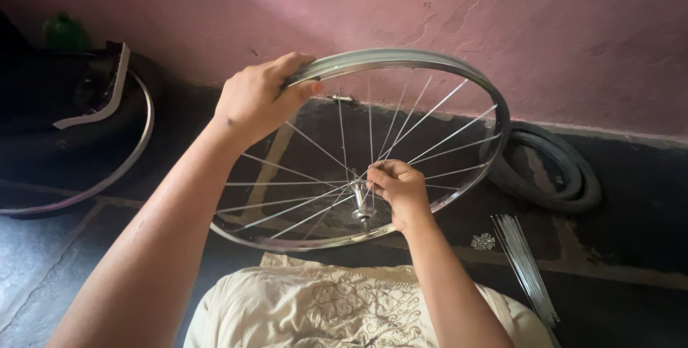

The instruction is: The person laces a bicycle wheel by inserting spokes through the hub and rim, then secures them with nipples. They rotate the wheel to access different sections and continue adding spokes until the wheel is fully laced.

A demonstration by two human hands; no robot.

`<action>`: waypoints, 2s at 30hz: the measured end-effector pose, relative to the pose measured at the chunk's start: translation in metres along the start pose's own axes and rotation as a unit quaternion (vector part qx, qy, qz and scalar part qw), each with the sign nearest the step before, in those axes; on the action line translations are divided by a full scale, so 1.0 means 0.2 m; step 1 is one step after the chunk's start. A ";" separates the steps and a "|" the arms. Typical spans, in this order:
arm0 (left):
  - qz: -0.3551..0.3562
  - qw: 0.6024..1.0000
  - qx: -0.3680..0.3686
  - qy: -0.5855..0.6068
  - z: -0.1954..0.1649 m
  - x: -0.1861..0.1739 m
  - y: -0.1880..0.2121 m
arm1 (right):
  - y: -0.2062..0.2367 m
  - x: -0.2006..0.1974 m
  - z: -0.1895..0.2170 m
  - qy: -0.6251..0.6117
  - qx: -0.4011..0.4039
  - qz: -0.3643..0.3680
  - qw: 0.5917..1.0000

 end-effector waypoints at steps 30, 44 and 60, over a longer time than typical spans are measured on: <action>-0.108 0.982 -0.127 0.091 0.20 0.14 0.45 | -0.16 -0.05 0.04 0.116 -0.021 0.164 0.979; -0.074 0.992 -0.074 0.065 0.01 0.10 0.57 | -0.21 -0.12 0.03 0.203 -0.061 0.180 0.961; 0.182 0.937 -0.041 0.296 -0.07 0.13 -0.11 | 0.00 -0.11 0.03 0.184 -0.097 0.166 0.964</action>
Point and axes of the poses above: each hand's wrist, its own y-axis away from the middle knuckle, its own x-axis out of the palm, z = x × y, the point moved 2 cm from there along -y, towards the middle knuckle, and after that the axes turned 3 degrees about y, right-handed, at the moved point
